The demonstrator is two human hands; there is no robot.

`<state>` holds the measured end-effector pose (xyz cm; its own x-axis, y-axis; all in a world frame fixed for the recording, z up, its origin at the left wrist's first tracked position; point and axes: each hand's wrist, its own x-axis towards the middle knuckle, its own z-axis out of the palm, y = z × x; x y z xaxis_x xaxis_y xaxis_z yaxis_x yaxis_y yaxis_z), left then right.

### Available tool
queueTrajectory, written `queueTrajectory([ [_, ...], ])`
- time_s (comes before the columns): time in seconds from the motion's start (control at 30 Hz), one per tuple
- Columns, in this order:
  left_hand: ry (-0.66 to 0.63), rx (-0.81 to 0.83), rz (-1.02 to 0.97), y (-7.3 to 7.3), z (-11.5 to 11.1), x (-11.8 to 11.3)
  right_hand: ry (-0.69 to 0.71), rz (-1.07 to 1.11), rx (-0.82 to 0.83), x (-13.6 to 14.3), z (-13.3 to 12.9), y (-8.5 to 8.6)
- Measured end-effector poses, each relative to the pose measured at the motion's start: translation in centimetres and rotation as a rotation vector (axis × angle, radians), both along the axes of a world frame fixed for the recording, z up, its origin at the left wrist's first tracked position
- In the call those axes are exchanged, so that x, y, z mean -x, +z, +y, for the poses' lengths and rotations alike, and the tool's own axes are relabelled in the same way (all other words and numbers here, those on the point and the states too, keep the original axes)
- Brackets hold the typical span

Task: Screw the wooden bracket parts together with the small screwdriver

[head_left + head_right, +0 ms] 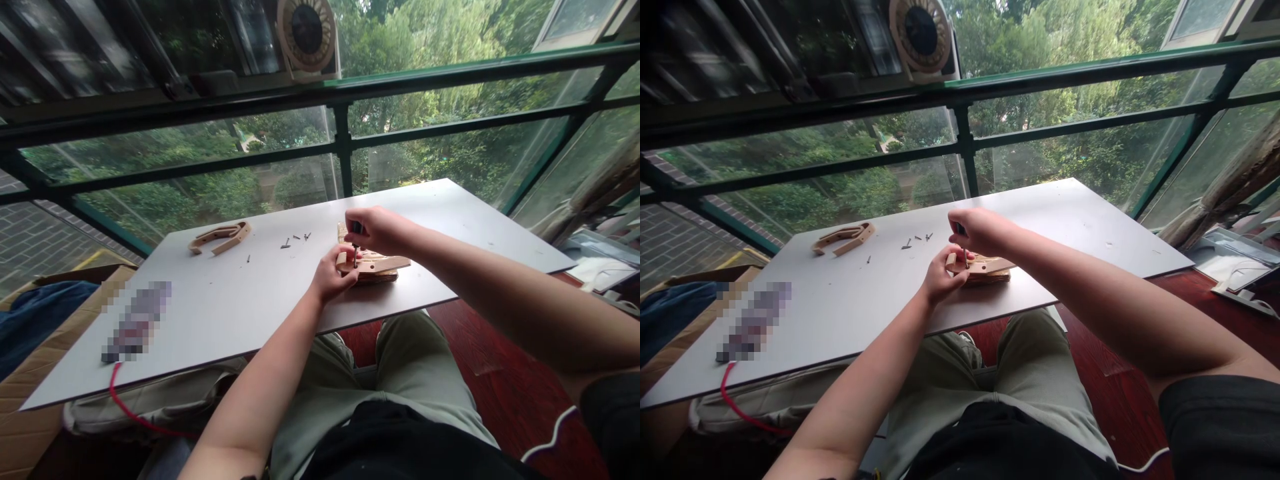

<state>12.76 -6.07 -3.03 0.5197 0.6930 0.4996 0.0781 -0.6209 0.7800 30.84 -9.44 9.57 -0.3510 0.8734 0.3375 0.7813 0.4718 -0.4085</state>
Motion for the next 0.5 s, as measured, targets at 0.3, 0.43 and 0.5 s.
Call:
queueTrajectory([
  [0.3,0.148,-0.011,0.083,-0.08,-0.56,0.05,0.014,-0.008,0.013,-0.12,-0.02,0.21],
  [0.43,0.107,0.040,0.070,-0.14,-0.43,-0.06,-0.022,-0.077,-0.034,0.00,0.08,0.35],
  [0.5,0.042,0.102,0.058,-0.01,-0.29,-0.05,-0.031,-0.102,-0.040,0.22,0.04,0.51],
])
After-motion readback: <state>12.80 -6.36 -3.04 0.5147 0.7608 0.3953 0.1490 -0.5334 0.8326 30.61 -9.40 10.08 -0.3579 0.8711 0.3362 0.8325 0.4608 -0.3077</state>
